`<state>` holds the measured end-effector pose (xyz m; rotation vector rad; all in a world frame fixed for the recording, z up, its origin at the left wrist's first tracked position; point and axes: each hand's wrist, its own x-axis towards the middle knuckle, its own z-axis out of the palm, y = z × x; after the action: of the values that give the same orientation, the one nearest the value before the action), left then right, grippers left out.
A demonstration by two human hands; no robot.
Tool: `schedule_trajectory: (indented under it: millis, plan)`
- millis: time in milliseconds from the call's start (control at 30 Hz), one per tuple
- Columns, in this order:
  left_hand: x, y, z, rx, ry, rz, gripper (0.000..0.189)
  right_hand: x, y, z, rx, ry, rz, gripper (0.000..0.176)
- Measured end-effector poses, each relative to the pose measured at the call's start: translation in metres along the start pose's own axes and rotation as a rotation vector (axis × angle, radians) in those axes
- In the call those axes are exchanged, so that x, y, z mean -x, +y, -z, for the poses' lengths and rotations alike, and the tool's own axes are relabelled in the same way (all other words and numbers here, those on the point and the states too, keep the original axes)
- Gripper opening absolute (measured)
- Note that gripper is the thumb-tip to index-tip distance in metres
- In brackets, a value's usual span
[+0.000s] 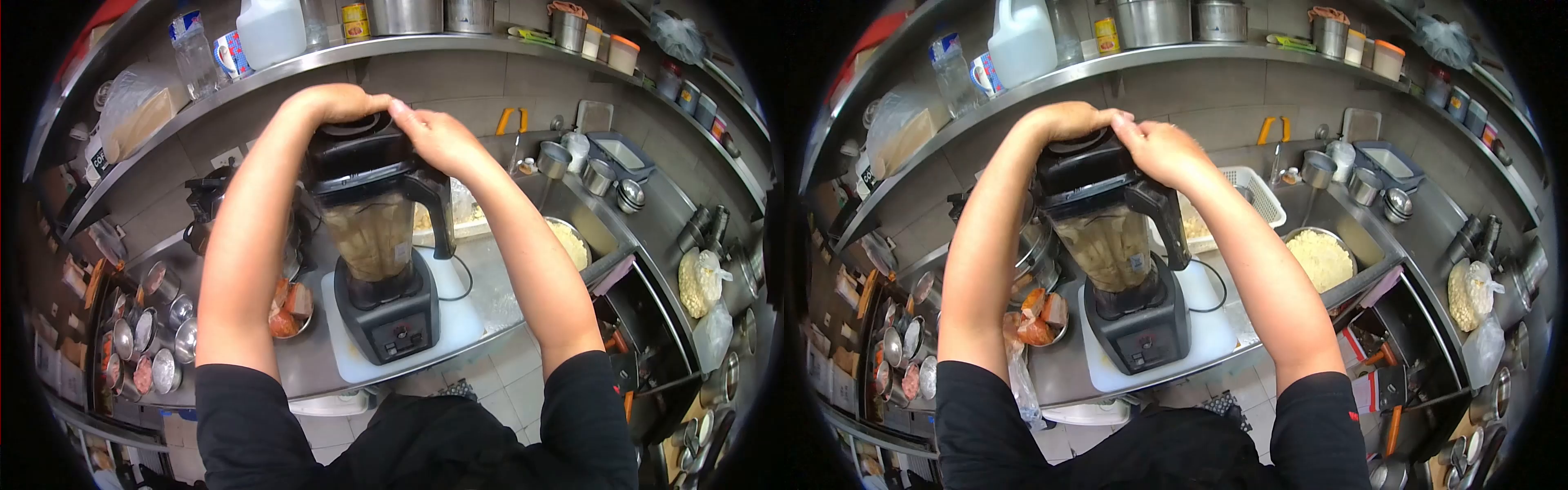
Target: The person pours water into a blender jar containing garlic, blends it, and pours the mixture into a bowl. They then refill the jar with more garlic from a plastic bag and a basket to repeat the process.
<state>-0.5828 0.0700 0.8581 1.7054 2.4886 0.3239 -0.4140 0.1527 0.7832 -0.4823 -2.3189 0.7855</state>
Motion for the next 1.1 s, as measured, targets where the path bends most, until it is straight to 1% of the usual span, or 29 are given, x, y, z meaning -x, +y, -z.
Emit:
schedule_trajectory:
  millis: [33, 67, 100, 133, 167, 200, 233, 267, 300, 367, 400, 433, 467, 500, 533, 567, 633, 667, 700, 767, 867, 967, 1000, 1067, 1100]
  plan:
    - [0.004, 0.003, 0.002, -0.053, -0.028, 0.046, 0.067, 0.008, 0.004, 0.0, 0.008, 0.1, 0.009, 0.065]
    - [0.004, 0.004, 0.002, -0.002, -0.042, 0.039, 0.074, 0.016, 0.024, -0.005, 0.009, 0.305, 0.168, 0.056]
    - [0.011, 0.01, 0.006, 0.032, -0.078, 0.072, 0.086, 0.036, 0.029, -0.002, -0.084, 0.375, 0.187, 0.045]
    - [0.013, 0.011, 0.005, 0.046, -0.071, 0.081, 0.081, 0.052, 0.046, -0.006, -0.267, 0.409, 0.19, 0.036]
    - [0.012, 0.009, 0.004, 0.059, -0.068, 0.092, 0.076, 0.078, 0.056, -0.008, -0.38, 0.409, 0.088, 0.03]
    - [0.011, 0.007, 0.001, 0.111, -0.073, 0.072, 0.075, 0.109, 0.06, -0.012, -0.537, 0.379, -0.021, 0.028]
    - [0.009, 0.002, -0.003, 0.164, -0.083, 0.054, 0.074, 0.135, 0.083, -0.024, -0.567, 0.375, -0.033, 0.027]
    - [0.004, -0.004, -0.006, 0.198, -0.097, 0.041, 0.073, 0.162, 0.102, -0.039, -0.567, 0.329, -0.1, 0.025]
    - [-0.001, -0.004, -0.005, 0.144, -0.143, 0.062, 0.07, 0.189, 0.117, -0.06, -0.63, 0.283, -0.197, 0.023]
    - [0.011, 0.007, -0.004, 0.115, -0.151, 0.063, 0.056, 0.24, 0.16, -0.109, -0.601, 0.075, -0.38, 0.024]
    - [0.012, 0.009, -0.004, 0.027, -0.088, 0.121, 0.055, 0.264, 0.181, -0.136, -0.61, -0.065, -0.536, 0.025]
    - [0.004, 0.001, -0.004, 0.017, -0.09, 0.027, 0.056, 0.283, 0.19, -0.157, -0.679, -0.193, -0.608, 0.027]
    - [0.006, 0.002, -0.006, 0.039, -0.083, 0.044, 0.055, 0.296, 0.194, -0.176, -0.682, -0.293, -0.685, 0.031]
    - [0.011, 0.007, -0.006, 0.059, -0.077, 0.062, 0.054, 0.306, 0.197, -0.195, -0.689, -0.322, -0.666, 0.034]
    - [0.024, 0.013, -0.006, 0.107, -0.075, 0.037, 0.05, 0.309, 0.193, -0.207, -0.74, -0.306, -0.701, 0.036]
    - [0.016, 0.005, -0.007, 0.108, -0.077, 0.04, 0.05, 0.309, 0.189, -0.217, -0.79, -0.289, -0.734, 0.038]
    - [0.004, -0.003, -0.006, 0.084, -0.174, -0.173, 0.047, 0.309, 0.19, -0.231, -0.8, -0.266, -0.772, 0.04]
    - [-0.001, -0.008, -0.006, 0.054, -0.111, -0.137, 0.046, 0.308, 0.191, -0.235, -0.81, -0.238, -0.81, 0.043]
    - [0.0, -0.006, -0.005, 0.054, -0.108, -0.139, 0.046, 0.306, 0.19, -0.236, -0.808, -0.235, -0.807, 0.043]
    - [0.002, -0.004, -0.006, 0.072, -0.108, -0.069, 0.047, 0.307, 0.187, -0.237, -0.723, -0.223, -0.809, 0.045]
    - [-0.001, -0.01, -0.007, 0.032, -0.05, -0.105, 0.049, 0.306, 0.184, -0.237, -0.762, -0.187, -0.835, 0.045]
    - [0.021, -0.002, -0.003, 0.095, -0.099, -0.149, 0.052, 0.306, 0.187, -0.238, -0.757, -0.204, -0.827, 0.043]
    - [0.016, -0.004, -0.005, 0.095, -0.095, -0.151, 0.052, 0.307, 0.188, -0.239, -0.755, -0.202, -0.824, 0.043]
    - [0.004, -0.008, -0.007, 0.119, -0.083, -0.049, 0.055, 0.309, 0.19, -0.239, -0.765, -0.221, -0.805, 0.041]
    - [0.008, -0.004, -0.006, 0.087, -0.078, 0.014, 0.058, 0.308, 0.19, -0.239, -0.763, -0.224, -0.795, 0.041]
